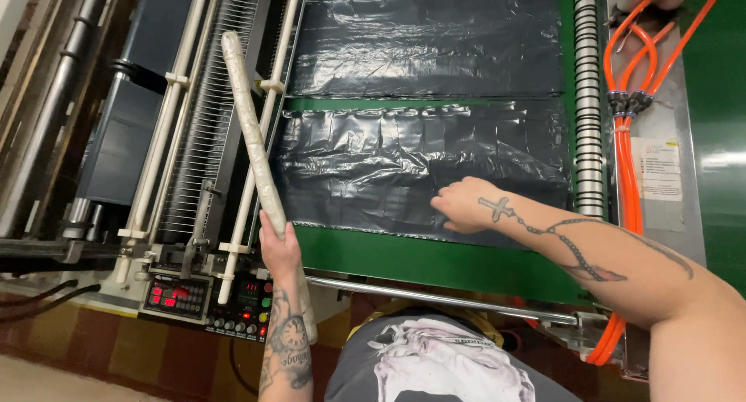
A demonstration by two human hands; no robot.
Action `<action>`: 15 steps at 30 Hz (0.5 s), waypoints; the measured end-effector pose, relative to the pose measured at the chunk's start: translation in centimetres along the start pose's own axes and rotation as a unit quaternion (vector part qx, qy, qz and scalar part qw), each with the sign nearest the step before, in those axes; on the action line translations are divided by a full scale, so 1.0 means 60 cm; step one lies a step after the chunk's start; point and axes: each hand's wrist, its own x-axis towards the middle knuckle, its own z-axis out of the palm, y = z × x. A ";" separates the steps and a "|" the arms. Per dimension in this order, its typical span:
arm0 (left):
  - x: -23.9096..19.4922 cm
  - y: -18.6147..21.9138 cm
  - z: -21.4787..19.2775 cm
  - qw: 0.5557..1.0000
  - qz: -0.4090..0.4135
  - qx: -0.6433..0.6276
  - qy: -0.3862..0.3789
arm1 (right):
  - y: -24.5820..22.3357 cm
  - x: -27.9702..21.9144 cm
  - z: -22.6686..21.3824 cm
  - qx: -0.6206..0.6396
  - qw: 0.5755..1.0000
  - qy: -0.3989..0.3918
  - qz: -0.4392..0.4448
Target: Using a long rod to guide and flatten plastic bags on a conveyor belt while operating a production machine.
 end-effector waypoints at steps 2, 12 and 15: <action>0.018 0.021 0.010 1.000 -0.001 0.001 -0.004 | -0.007 -0.003 -0.004 0.002 0.999 0.035 -0.039; 0.070 0.223 0.343 0.934 0.004 -0.229 -0.275 | -0.048 0.008 0.030 -0.011 0.899 0.387 -0.205; -0.025 0.308 0.507 0.838 -0.069 -0.392 -0.374 | -0.011 0.019 0.076 -0.084 0.978 0.190 0.020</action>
